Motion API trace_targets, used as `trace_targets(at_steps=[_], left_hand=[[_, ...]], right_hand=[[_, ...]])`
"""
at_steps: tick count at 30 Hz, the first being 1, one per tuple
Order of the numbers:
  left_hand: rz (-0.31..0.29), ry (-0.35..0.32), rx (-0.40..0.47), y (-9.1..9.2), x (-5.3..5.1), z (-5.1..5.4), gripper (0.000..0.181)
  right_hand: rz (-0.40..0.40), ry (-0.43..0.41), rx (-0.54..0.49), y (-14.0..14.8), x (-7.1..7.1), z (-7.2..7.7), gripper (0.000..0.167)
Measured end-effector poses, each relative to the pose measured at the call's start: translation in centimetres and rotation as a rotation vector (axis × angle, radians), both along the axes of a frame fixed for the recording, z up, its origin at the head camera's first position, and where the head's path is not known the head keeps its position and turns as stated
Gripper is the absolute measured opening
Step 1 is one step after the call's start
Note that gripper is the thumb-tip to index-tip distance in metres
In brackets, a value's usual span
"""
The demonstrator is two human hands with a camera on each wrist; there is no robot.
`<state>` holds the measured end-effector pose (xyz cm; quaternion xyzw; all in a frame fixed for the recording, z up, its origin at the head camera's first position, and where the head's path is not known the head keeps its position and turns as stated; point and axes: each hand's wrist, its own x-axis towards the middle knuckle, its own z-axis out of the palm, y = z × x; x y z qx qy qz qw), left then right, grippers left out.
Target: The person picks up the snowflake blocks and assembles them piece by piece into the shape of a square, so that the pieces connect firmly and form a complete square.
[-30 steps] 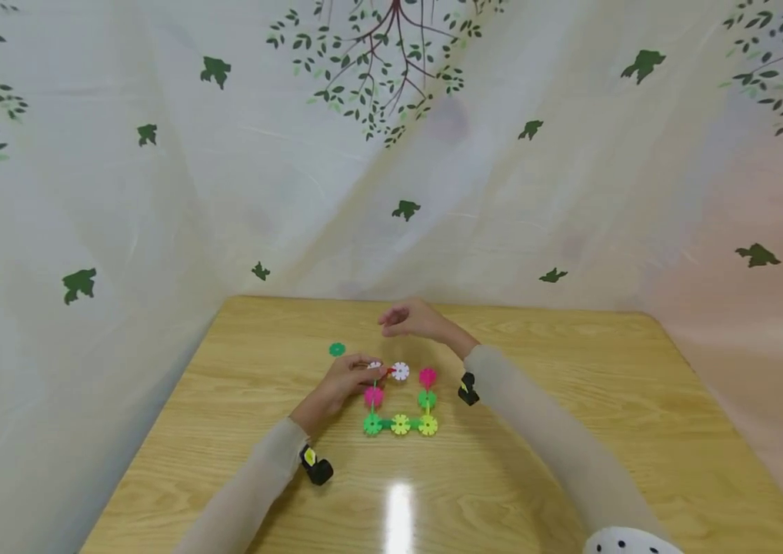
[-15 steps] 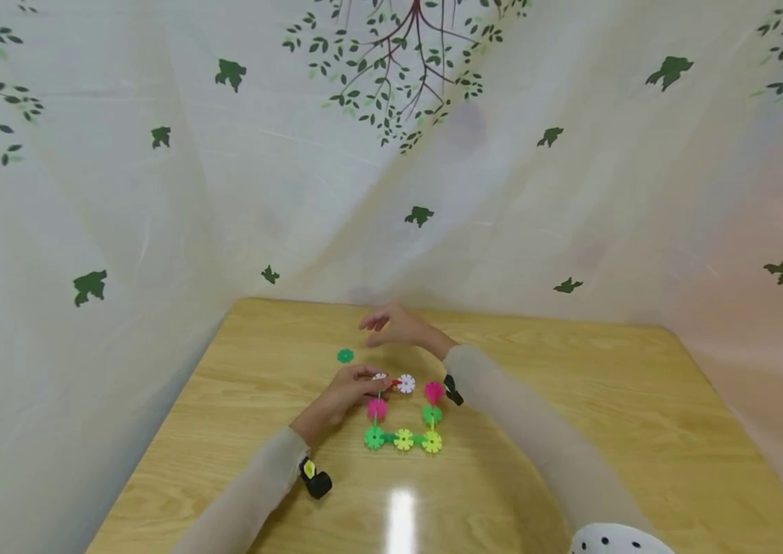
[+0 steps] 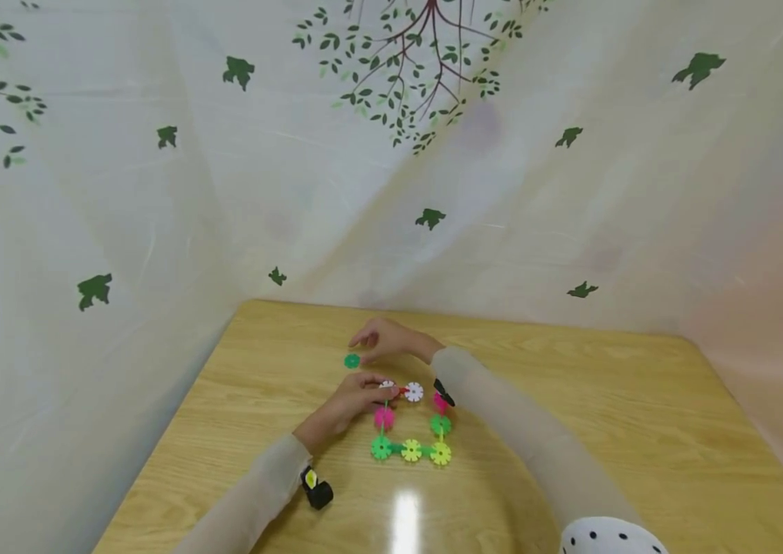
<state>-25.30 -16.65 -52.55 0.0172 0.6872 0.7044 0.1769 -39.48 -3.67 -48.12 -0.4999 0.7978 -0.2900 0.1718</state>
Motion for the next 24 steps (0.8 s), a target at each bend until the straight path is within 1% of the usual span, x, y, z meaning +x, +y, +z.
trace_targets(at_steps=[3, 5, 9, 13, 19, 24], left_hand=[[-0.004, 0.003, 0.007, 0.0, 0.0, -0.1, 0.027], [-0.01, 0.009, 0.011, 0.0, 0.0, -0.2, 0.027], [-0.014, 0.015, 0.018, -0.1, -0.1, -0.5, 0.028], [-0.015, 0.014, 0.018, 0.0, 0.0, -0.5, 0.028], [-0.016, 0.014, 0.011, 0.1, 0.0, -0.5, 0.027], [-0.018, 0.018, 0.0, -0.2, 0.0, -0.4, 0.027]], right_hand=[[-0.011, 0.0, 0.012, -0.4, 0.1, 0.0, 0.034], [-0.039, -0.019, 0.034, -0.7, 0.1, -0.1, 0.033], [-0.068, 0.017, 0.076, -1.4, 0.2, -0.5, 0.029], [-0.08, 0.058, 0.098, -1.4, 0.6, -0.4, 0.026], [-0.099, 0.068, 0.081, -0.8, 0.8, -0.2, 0.025], [-0.143, 0.067, 0.07, 0.2, 0.5, -0.7, 0.023]])
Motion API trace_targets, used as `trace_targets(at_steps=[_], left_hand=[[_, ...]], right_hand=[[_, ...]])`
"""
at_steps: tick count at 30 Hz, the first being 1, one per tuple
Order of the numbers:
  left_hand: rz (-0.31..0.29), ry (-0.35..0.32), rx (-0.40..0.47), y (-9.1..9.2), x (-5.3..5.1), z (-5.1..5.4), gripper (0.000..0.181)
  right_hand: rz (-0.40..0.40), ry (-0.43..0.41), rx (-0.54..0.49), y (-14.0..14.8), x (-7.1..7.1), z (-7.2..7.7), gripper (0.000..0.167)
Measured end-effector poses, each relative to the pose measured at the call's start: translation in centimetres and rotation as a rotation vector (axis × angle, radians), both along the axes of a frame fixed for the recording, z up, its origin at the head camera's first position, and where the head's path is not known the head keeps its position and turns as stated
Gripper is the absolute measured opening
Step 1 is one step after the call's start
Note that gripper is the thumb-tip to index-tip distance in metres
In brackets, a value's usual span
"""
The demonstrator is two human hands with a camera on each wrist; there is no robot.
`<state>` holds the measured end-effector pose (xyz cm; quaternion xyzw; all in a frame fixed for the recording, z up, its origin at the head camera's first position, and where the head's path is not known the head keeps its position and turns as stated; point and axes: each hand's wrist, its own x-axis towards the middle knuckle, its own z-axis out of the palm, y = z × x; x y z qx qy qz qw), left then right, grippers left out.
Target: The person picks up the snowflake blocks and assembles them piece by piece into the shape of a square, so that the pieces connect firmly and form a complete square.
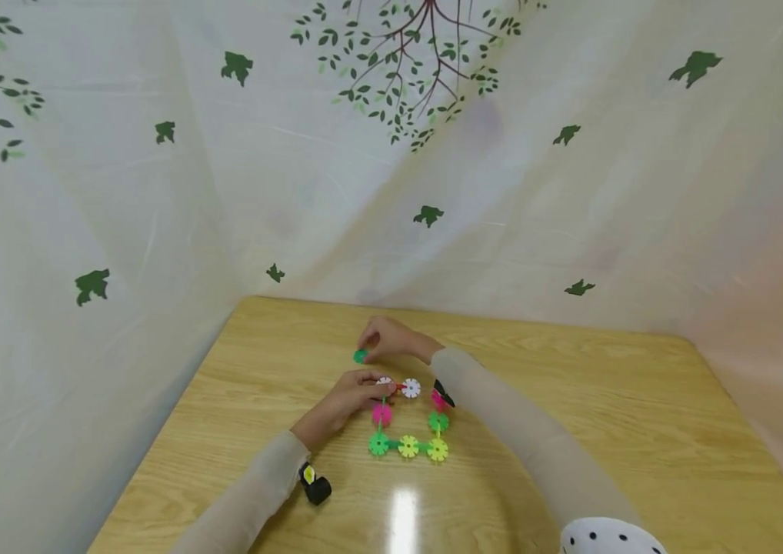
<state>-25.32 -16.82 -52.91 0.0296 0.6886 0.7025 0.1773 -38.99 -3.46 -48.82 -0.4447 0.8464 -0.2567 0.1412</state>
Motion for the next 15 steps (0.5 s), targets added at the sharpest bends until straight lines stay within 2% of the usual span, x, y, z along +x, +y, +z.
trace_targets(at_steps=[11, 15], left_hand=[[-0.008, -0.016, -0.009, 0.1, -0.1, 0.3, 0.024], [-0.011, -0.028, -0.026, 0.2, 0.0, 0.4, 0.028]], right_hand=[[-0.08, -0.106, -0.063, 3.4, 0.2, 0.1, 0.015], [-0.107, -0.099, -0.066, 4.4, 0.2, 0.1, 0.018]])
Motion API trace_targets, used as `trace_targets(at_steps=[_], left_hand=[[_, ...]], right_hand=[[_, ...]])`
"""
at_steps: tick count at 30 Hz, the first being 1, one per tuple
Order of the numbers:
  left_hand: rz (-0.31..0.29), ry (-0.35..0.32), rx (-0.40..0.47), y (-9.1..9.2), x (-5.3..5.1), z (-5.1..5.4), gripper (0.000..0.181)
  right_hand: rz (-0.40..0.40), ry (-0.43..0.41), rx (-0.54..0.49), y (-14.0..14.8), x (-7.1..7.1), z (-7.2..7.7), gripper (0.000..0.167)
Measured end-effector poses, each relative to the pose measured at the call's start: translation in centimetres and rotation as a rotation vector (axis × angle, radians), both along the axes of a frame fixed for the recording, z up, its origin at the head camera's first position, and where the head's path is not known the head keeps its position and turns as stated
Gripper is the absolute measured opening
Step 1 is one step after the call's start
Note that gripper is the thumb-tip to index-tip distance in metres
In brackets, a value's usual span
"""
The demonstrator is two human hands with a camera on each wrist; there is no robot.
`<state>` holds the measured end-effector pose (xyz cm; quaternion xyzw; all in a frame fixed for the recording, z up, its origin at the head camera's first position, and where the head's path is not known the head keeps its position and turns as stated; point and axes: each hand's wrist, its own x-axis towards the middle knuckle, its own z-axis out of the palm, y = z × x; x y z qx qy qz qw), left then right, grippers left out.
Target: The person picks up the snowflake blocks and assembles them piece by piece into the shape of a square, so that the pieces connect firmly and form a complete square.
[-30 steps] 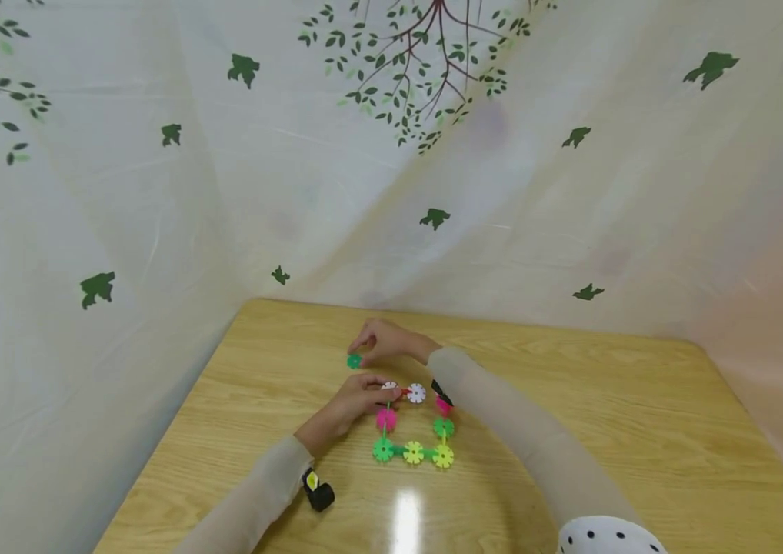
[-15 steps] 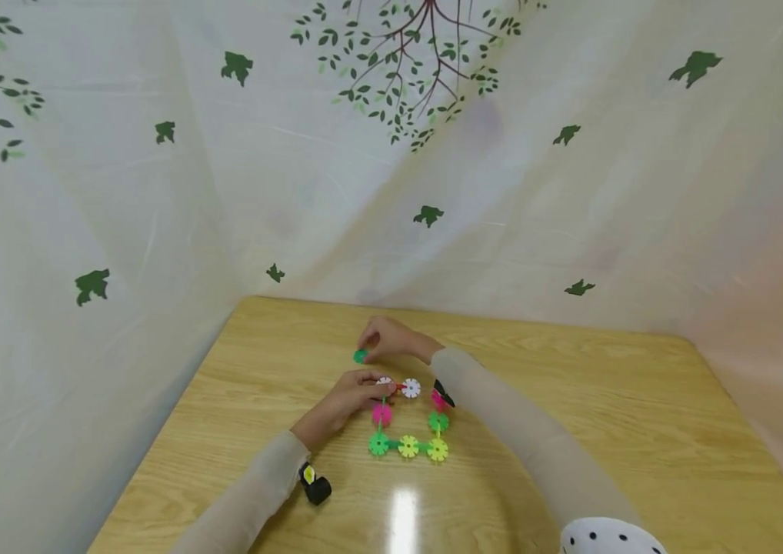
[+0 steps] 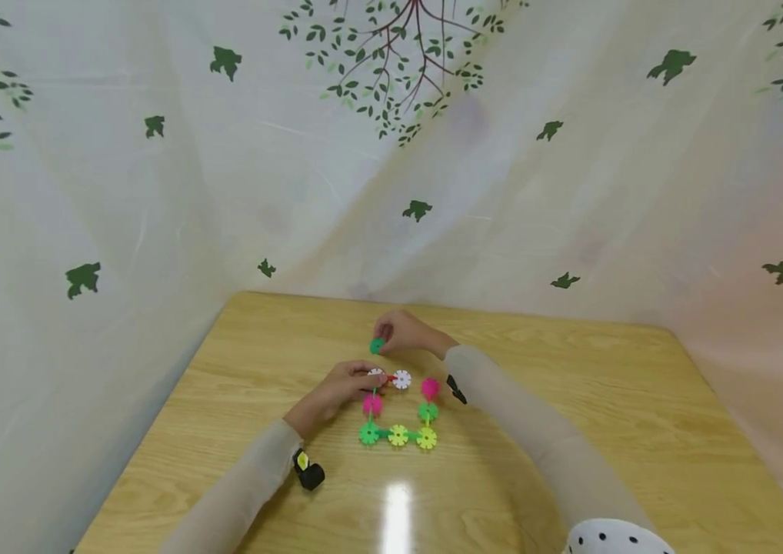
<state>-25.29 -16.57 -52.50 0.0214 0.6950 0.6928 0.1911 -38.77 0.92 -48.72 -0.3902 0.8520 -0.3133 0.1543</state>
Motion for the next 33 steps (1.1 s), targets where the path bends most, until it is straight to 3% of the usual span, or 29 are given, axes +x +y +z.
trace_targets(at_steps=[4, 10, 23, 33], left_hand=[[-0.018, -0.006, -0.006, -0.2, -0.1, 0.0, 0.031], [-0.029, 0.003, -0.017, -0.1, -0.1, 0.0, 0.036], [0.055, -0.006, -0.059, 1.1, -0.4, 1.0, 0.036], [0.136, -0.009, 0.042, 2.0, -1.4, 1.1, 0.032]], right_hand=[[-0.017, 0.016, -0.014, 0.5, -0.1, -0.4, 0.02], [-0.036, -0.036, -0.077, 1.4, 0.4, -0.7, 0.016], [-0.134, -0.11, -0.172, 4.6, 1.1, -0.7, 0.013], [-0.221, -0.194, -0.285, 7.0, 2.6, -0.1, 0.026]])
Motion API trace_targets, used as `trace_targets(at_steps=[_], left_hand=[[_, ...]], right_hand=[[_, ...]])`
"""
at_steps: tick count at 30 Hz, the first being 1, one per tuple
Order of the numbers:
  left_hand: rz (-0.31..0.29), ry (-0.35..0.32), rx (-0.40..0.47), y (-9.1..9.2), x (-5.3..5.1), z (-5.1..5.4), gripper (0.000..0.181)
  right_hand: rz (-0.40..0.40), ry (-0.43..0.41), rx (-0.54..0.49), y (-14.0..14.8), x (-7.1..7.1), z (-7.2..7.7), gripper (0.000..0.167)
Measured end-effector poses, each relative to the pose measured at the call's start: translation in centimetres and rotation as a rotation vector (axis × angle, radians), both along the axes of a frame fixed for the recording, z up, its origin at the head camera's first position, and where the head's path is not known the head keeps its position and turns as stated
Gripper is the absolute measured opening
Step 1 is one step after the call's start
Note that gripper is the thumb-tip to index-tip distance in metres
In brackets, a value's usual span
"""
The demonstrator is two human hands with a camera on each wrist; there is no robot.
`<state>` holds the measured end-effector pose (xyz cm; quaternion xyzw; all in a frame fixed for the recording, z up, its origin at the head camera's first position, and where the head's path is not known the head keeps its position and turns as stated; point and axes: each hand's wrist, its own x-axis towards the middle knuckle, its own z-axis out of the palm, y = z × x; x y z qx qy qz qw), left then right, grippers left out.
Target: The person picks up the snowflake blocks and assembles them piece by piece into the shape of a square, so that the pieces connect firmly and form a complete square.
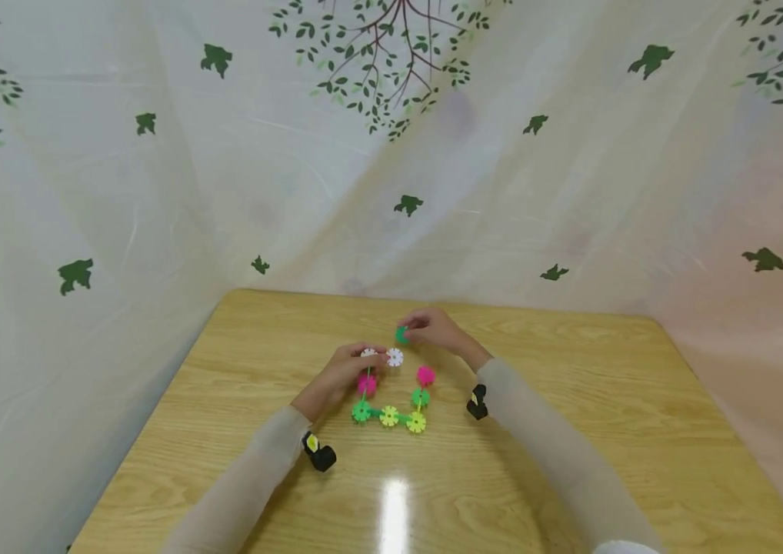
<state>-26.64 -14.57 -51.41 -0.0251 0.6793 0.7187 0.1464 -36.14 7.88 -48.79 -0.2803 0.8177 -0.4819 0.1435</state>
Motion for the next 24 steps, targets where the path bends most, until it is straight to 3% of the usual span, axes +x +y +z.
trace_targets(at_steps=[11, 18, 24], left_hand=[[0.179, 0.018, 0.052, 0.6, -1.0, 0.4, 0.031], [0.203, 0.008, 0.076, 0.9, -1.3, -0.1, 0.03], [0.192, -0.011, 0.123, 1.1, -1.4, -0.1, 0.029]], right_hand=[[-0.063, -0.002, -0.154, 0.6, 1.1, -0.5, 0.014], [-0.132, 0.011, -0.198, 0.3, 2.8, -0.8, 0.012], [-0.176, 0.037, -0.207, 0.1, 3.1, -1.5, 0.01]])
